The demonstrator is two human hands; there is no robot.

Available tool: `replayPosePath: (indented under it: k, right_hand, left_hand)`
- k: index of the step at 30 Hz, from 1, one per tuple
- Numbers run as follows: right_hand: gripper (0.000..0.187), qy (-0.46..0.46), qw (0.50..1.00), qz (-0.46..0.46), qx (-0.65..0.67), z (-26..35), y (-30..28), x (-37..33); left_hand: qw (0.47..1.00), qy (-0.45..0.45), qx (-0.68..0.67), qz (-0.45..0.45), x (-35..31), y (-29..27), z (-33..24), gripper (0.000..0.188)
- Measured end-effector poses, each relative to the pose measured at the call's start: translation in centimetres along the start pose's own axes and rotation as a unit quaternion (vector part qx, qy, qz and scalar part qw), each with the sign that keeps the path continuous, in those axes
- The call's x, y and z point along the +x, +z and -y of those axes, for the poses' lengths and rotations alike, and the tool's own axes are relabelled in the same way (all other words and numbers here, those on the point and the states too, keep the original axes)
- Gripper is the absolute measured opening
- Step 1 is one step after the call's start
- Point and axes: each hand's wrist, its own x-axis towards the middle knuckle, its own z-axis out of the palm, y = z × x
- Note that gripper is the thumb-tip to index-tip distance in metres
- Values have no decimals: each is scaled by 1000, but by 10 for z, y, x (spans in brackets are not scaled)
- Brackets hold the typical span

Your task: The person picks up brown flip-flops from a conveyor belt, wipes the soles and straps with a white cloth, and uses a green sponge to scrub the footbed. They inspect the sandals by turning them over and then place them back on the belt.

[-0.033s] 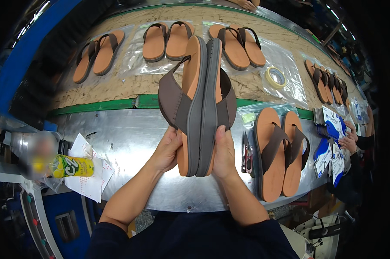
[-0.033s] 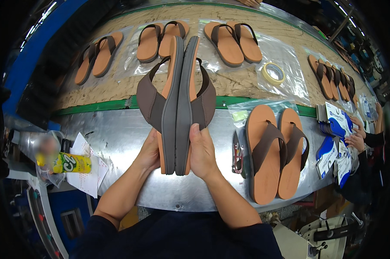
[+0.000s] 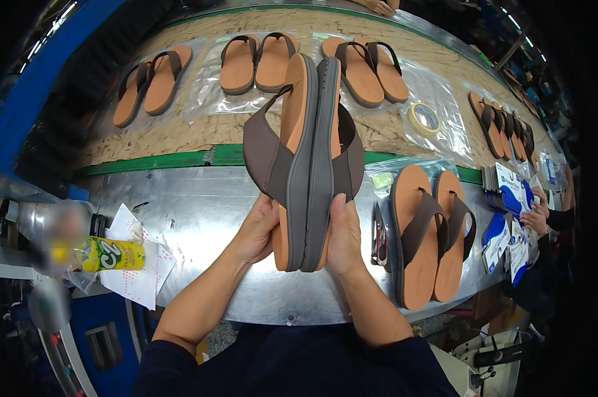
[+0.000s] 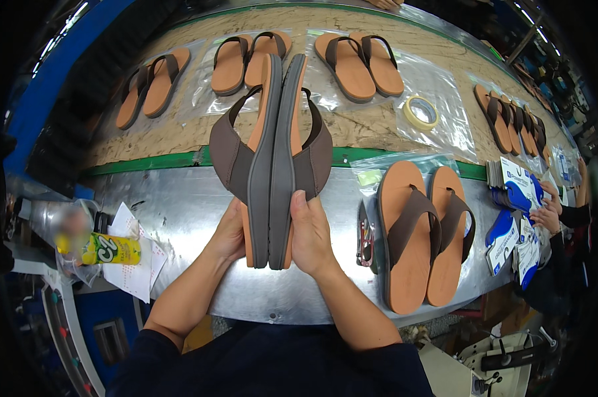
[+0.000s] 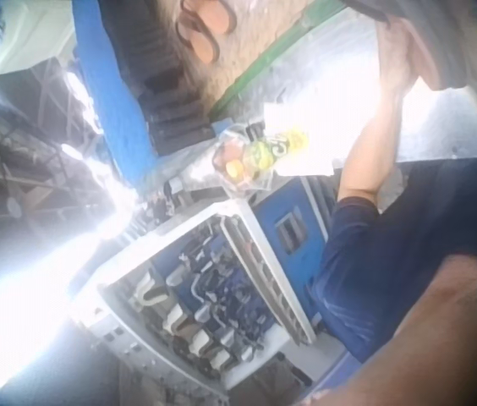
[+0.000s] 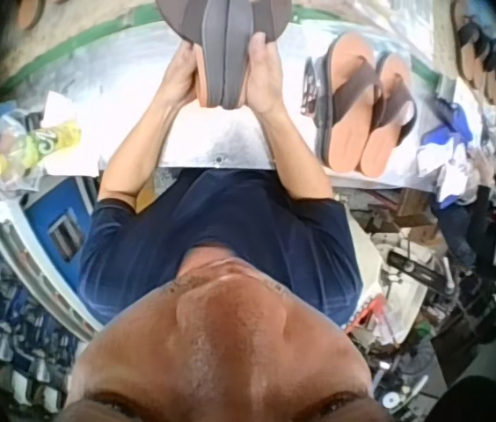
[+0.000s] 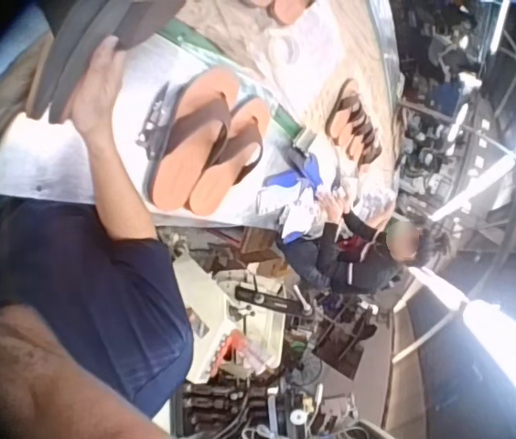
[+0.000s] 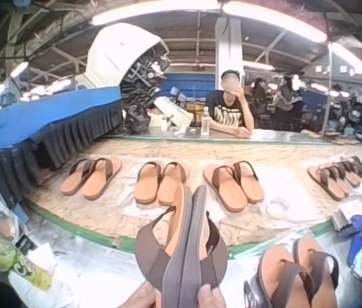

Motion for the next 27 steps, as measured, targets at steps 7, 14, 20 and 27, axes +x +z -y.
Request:
replayPosePath:
  k: [7,14,20,27]
  right_hand:
    - [47,-10,999,-8,-40,-2,0,-2]
    - [42,-7,998,8,-54,-1,-6,0]
    - [35,-67,989,-22,-127,0,-8,4]
    - [40,-282,823,-109,-481,7,-19,23]
  left_hand:
    - [999,-16,-13,37,1,-11,-3,59]
    - [999,-21,-13,26,3,-6,-7,53]
    - [997,42,56,-34,4,-12,-10,54]
    - [865,298,371,-160,-5,22,-8,78]
